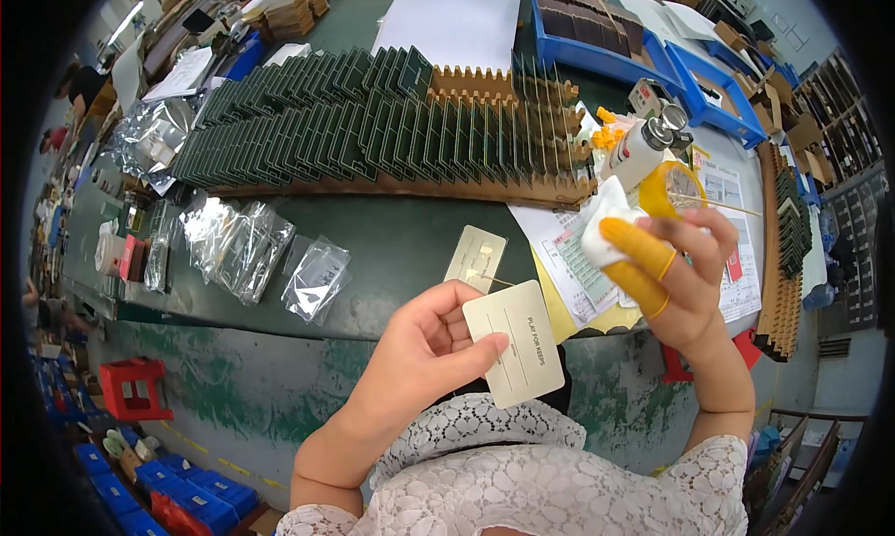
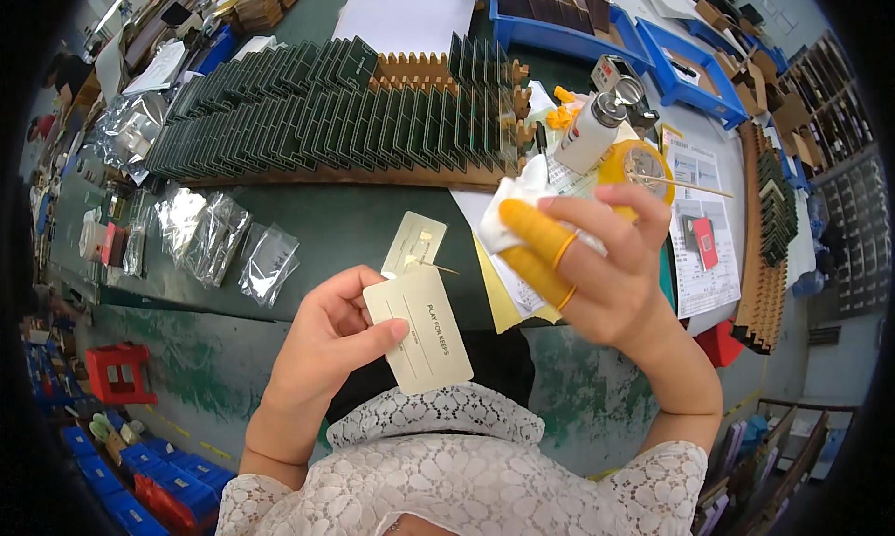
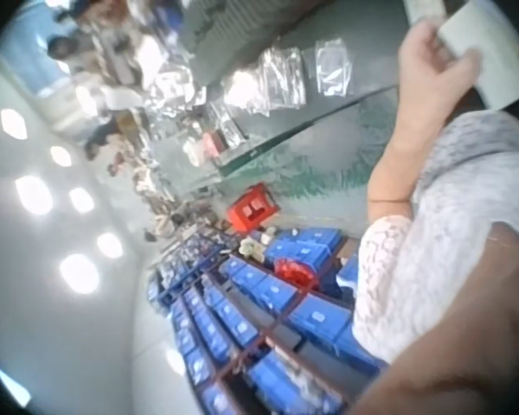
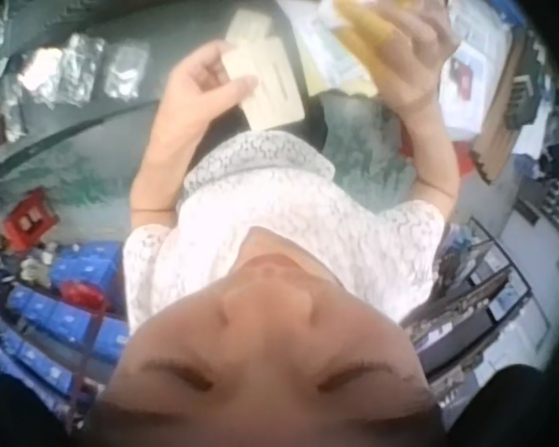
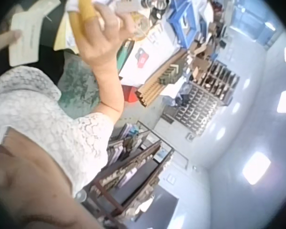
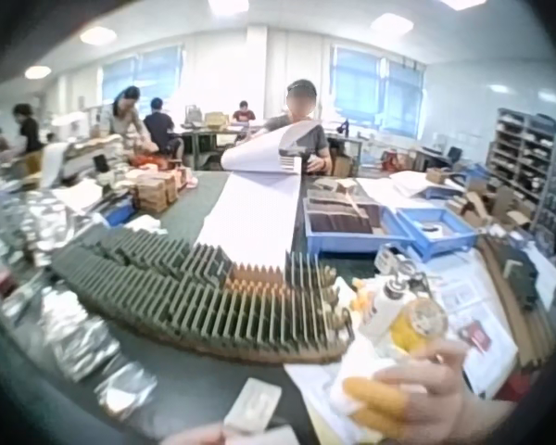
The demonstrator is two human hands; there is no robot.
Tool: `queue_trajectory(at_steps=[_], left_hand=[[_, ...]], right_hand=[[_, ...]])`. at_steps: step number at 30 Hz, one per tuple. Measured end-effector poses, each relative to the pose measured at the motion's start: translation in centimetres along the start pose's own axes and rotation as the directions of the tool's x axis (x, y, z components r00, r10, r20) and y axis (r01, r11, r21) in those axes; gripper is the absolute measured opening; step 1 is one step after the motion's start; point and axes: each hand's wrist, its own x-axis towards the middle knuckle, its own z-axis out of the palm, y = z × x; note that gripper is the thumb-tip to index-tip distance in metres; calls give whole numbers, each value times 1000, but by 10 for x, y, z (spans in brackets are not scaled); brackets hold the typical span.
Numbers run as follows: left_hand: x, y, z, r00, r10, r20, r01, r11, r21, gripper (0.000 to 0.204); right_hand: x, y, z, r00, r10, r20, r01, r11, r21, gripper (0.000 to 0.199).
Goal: The person uses a wooden stick to scrape the surface of small rectangular cards held in their left hand. They then use a white cloth to wipe the cards clean. The person handles the cards one at a time, flipping them over to clean both sides before placing them on the table.
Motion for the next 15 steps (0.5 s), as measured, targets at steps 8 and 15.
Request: queue_trajectory(at_steps=[8,15], left_hand=[[0,-4,-4,997,2,73,-4,1000,24,15],[1,-5,-1,997,-35,65,35,999,7,16]], right_hand=[[-4,-19,2,989,-136,52,137,990,-22,22],[5,-24,6,972,-235,20,235,971,-35,19]])
